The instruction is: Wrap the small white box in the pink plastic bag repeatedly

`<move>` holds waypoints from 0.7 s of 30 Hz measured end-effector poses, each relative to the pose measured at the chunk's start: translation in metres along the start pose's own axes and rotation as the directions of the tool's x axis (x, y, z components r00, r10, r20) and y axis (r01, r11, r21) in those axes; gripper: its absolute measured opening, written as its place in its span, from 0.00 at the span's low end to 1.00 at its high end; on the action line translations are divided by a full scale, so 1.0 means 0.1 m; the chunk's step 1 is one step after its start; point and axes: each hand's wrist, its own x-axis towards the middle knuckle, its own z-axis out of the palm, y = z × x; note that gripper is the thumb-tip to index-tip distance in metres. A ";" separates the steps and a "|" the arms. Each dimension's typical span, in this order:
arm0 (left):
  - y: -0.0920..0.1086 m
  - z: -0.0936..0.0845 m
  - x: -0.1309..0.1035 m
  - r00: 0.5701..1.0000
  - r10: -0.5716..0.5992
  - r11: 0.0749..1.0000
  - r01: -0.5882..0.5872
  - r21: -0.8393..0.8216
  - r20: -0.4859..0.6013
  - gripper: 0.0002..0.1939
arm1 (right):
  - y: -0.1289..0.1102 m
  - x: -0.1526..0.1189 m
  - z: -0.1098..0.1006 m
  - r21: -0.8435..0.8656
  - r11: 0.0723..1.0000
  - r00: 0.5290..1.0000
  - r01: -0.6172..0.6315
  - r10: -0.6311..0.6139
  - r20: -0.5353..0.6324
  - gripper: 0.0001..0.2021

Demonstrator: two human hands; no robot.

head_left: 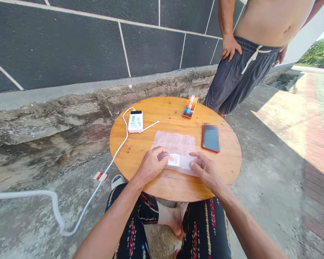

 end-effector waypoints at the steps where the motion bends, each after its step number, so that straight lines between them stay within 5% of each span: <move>1: -0.01 0.00 0.01 1.000 -0.009 1.000 0.010 -0.013 0.004 0.07 | 0.00 -0.01 0.00 -0.007 1.000 1.000 0.002 -0.002 0.001 0.16; 11: -0.03 0.00 0.05 0.998 -0.070 0.995 0.070 -0.066 0.011 0.09 | 0.07 -0.03 -0.01 -0.144 0.989 0.992 0.036 -0.053 -0.114 0.19; 13: -0.03 0.01 0.04 0.998 -0.070 0.995 0.070 -0.069 0.002 0.09 | 0.03 -0.07 -0.03 -0.271 0.957 0.969 0.098 -0.154 -0.192 0.17; 16: -0.01 0.01 0.03 0.998 -0.064 0.996 0.063 -0.059 -0.011 0.10 | -0.15 -0.20 -0.03 -0.526 0.823 0.871 0.214 -0.405 -0.279 0.13; 21: 0.02 0.02 0.02 0.998 -0.045 0.998 0.044 -0.038 -0.033 0.11 | -0.49 -0.29 0.11 -0.658 0.601 0.828 0.453 -0.557 0.062 0.13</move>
